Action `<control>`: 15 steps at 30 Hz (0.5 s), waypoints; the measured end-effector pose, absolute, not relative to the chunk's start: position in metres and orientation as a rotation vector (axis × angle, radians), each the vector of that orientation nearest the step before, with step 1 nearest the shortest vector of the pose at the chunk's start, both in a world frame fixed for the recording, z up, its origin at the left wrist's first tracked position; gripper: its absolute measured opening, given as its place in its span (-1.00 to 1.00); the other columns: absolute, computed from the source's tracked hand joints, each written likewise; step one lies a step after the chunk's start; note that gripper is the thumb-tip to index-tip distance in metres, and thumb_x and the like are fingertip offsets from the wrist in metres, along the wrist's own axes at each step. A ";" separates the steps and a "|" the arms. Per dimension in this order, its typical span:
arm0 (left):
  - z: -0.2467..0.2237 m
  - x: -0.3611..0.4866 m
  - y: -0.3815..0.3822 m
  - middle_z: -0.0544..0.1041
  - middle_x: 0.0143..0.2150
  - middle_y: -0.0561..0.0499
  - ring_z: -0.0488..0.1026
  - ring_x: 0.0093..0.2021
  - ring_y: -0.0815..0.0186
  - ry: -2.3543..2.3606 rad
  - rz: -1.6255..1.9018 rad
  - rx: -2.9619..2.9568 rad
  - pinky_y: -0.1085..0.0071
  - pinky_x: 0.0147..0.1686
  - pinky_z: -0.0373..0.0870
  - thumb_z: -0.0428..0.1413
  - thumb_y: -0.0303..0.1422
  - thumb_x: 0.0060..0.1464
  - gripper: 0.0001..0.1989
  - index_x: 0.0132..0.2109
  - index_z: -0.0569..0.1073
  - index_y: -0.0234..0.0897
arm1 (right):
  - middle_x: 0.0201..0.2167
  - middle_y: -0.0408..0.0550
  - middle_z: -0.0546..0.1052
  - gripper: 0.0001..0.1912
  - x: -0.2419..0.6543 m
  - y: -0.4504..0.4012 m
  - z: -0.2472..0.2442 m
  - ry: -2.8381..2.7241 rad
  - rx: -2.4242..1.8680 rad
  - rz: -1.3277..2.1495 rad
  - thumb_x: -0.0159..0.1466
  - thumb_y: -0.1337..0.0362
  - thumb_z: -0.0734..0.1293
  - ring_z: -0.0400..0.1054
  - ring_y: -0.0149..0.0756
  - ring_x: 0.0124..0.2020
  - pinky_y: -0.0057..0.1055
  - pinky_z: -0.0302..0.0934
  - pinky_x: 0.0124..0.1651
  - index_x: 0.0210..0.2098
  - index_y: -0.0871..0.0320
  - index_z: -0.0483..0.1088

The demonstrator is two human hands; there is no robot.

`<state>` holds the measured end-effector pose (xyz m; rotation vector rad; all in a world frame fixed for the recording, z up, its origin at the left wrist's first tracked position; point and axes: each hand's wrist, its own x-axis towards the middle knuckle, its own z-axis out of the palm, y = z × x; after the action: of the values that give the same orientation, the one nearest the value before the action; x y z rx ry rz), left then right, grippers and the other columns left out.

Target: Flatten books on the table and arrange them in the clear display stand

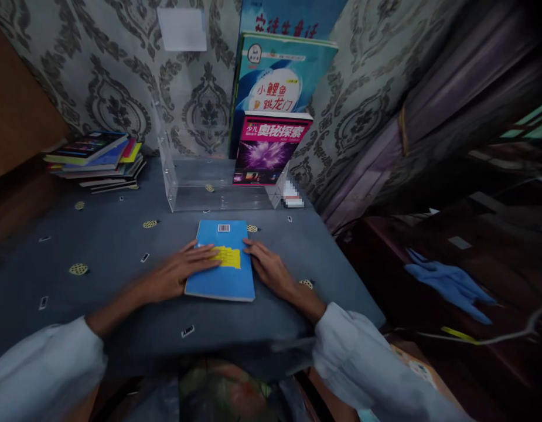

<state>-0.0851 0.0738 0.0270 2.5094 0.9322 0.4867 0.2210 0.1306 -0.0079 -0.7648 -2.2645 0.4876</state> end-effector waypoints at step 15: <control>0.005 -0.075 0.056 0.49 0.26 -0.06 0.40 0.28 -0.05 1.061 0.607 2.402 -0.10 0.35 0.19 0.12 -0.38 0.23 -0.51 0.29 0.43 -0.02 | 0.40 -0.03 0.28 -0.50 0.101 0.144 0.021 -2.633 -0.593 0.916 0.51 0.06 0.11 0.04 -0.25 0.46 -0.14 -0.03 0.48 0.35 0.08 0.26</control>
<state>-0.0750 0.0565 0.0050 2.4017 1.0606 0.6068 0.1012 0.1438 0.0212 -0.5928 -2.6331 0.9157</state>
